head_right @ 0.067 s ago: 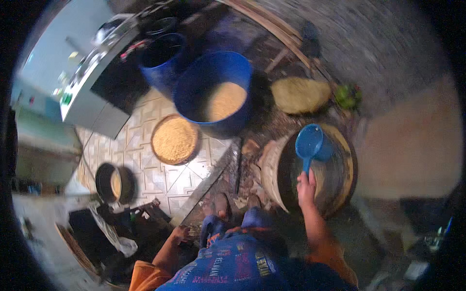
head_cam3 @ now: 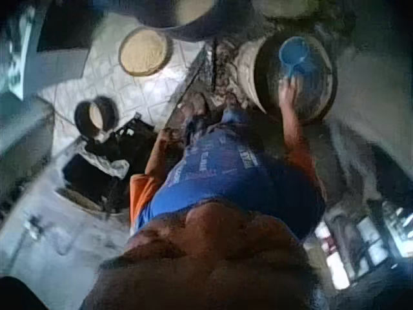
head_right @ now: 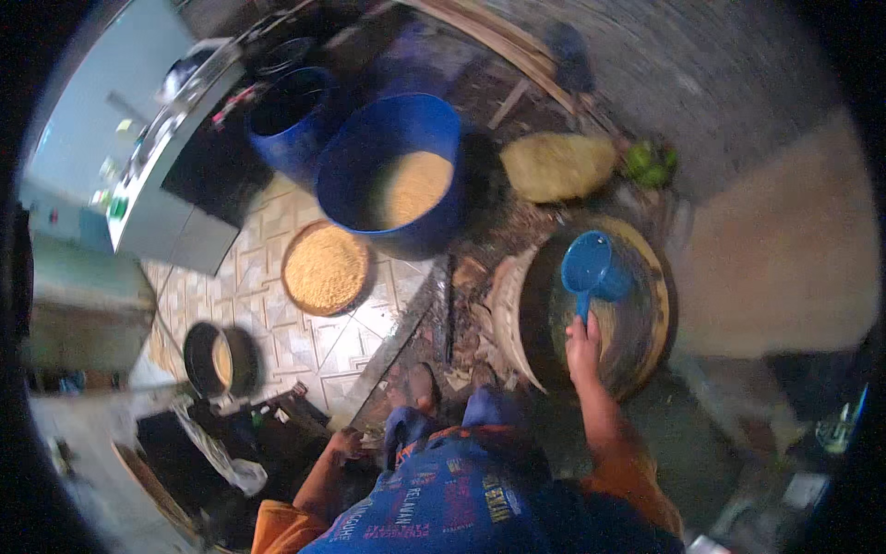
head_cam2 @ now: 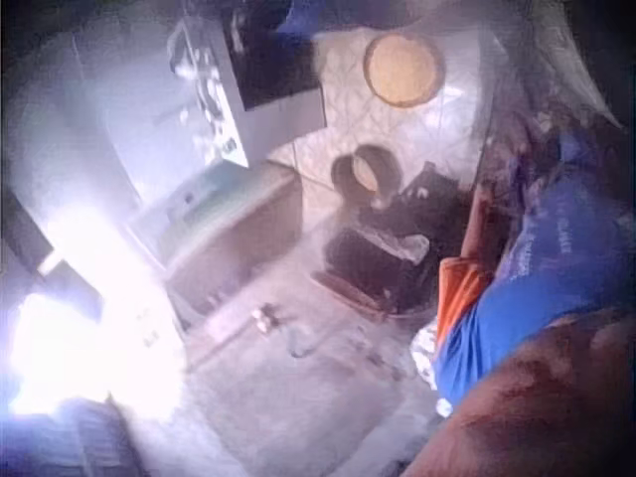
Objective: The person scoops yellow grains from a large metal pot using a blue plastic scoop and pours them into a blue plastic barrel. The person repeats this scooping and pouring action multiple times.
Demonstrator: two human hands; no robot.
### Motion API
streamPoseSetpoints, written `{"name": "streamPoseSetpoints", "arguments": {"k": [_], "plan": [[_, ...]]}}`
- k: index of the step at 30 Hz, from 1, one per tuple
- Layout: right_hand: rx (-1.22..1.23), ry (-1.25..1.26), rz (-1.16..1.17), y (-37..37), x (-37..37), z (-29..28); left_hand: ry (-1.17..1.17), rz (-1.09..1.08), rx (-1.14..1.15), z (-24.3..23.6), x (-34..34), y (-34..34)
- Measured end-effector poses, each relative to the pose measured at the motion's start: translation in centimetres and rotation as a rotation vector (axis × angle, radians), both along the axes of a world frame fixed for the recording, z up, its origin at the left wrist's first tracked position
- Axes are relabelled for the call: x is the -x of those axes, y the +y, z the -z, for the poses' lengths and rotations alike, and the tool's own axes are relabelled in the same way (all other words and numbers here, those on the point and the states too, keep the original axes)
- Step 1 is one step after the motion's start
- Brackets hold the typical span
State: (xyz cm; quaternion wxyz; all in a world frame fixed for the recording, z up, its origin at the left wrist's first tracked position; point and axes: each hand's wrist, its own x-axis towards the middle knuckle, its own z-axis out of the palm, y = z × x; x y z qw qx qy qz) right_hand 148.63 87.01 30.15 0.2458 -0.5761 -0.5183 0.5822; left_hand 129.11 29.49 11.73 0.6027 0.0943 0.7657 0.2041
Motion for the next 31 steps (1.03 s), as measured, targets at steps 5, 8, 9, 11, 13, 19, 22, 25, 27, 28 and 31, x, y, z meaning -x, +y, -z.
{"name": "streamPoseSetpoints", "arguments": {"k": [5,8,9,11,13,19,22,25,27,28,31], "plan": [[0.299,-0.439,-0.02,3.5,-7.3,10.8,-0.1,-0.155,-0.036,-3.1,-1.1,2.0],[0.627,-0.616,-0.151,4.2,-9.1,18.4,-0.23,-0.201,0.187,-4.2,-0.8,5.2],[0.635,-0.711,-0.358,4.9,-13.8,24.5,-0.212,-0.322,0.177,-6.5,-1.9,8.2],[0.566,-0.83,-0.555,4.0,-12.3,30.1,0.243,0.359,-0.349,-7.1,-1.9,6.7],[0.375,-0.969,-0.592,3.0,-11.2,35.1,-0.195,-0.404,0.164,-9.6,-3.7,6.9],[0.445,-1.056,-1.404,3.9,-12.7,43.1,-0.386,-0.555,0.141,-10.8,-6.6,6.5],[0.188,-1.047,-1.059,2.5,-14.1,40.8,-0.187,-0.29,0.225,-12.5,-8.0,9.9],[0.329,-1.031,-1.285,2.5,-10.3,34.0,-0.209,-0.316,0.129,-12.4,-9.4,6.3],[0.408,-1.071,-1.055,3.3,-10.5,30.8,-0.216,-0.327,0.278,-11.5,-9.6,8.6],[0.437,-1.079,-0.949,3.8,-10.5,29.7,-0.221,-0.339,0.234,-11.3,-9.8,9.1],[0.454,-1.008,-0.89,6.4,-9.3,26.8,-0.228,-0.384,0.139,-10.6,-9.9,9.7]]}}
